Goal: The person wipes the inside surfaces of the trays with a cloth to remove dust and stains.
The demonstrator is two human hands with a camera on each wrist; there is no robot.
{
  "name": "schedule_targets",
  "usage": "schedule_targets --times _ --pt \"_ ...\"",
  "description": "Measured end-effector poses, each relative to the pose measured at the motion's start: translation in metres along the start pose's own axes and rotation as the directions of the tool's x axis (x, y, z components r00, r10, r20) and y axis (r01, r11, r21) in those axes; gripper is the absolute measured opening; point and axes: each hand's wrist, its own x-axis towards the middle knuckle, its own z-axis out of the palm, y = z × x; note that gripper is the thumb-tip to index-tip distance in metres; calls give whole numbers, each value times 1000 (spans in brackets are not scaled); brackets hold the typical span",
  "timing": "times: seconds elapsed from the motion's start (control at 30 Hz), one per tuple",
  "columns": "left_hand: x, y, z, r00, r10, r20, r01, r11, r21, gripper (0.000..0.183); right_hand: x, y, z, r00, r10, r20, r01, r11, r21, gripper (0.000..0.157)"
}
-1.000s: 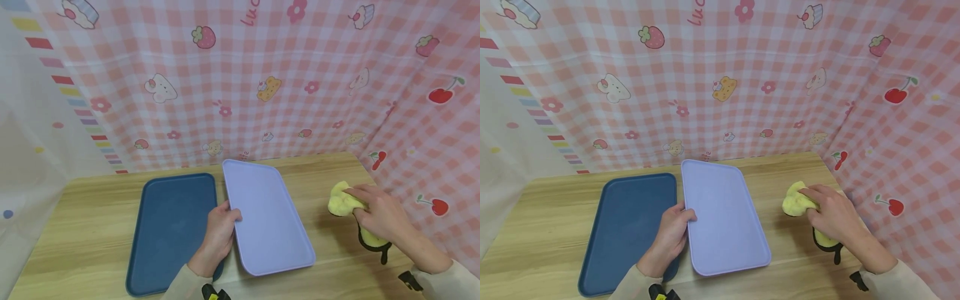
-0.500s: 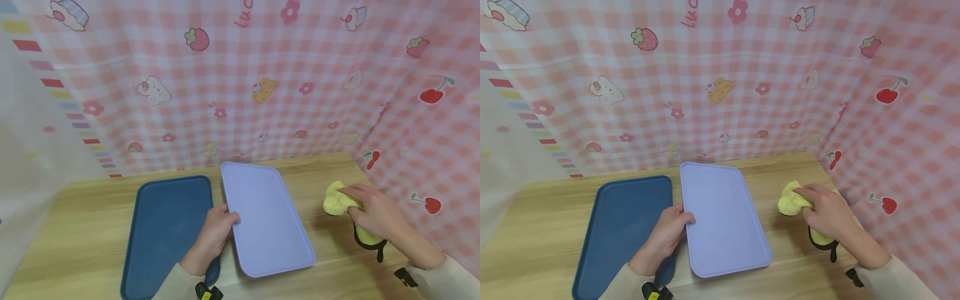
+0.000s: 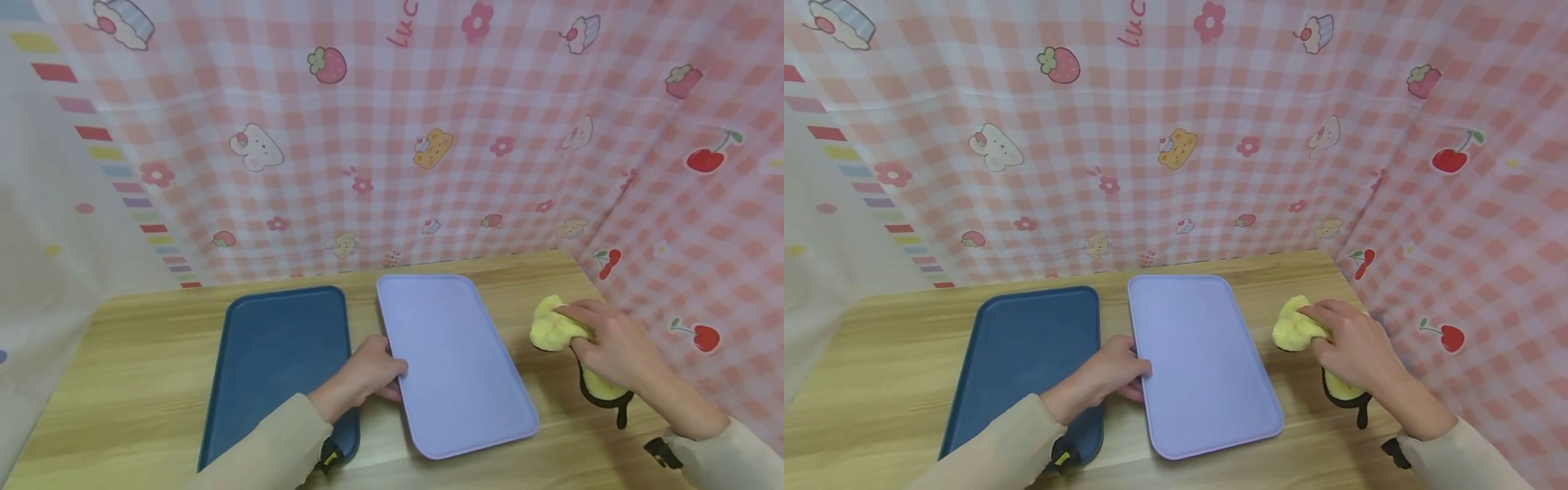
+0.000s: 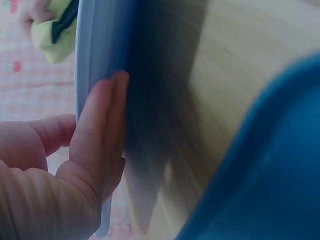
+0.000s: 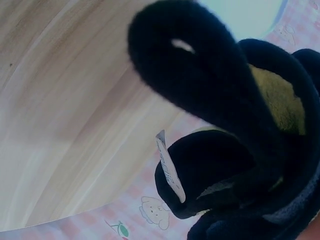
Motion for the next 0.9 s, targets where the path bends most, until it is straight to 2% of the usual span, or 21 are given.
schedule_targets --times 0.27,0.4,0.63,0.9 --pt "8 3 0 1000 -28 -8 29 993 112 21 -2 2 -2 999 38 26 -38 999 2 47" --pt "13 4 0 1000 -21 -17 24 983 182 20 -3 3 -1 999 31 21 -31 1000 2 47" --pt "18 4 2 999 -48 -14 50 956 288 17 -1 3 0 1000 18 14 -18 1000 -2 46" --pt "19 5 3 999 -51 -18 54 941 335 21 2 3 0 1000 14 16 -14 1000 -5 46"
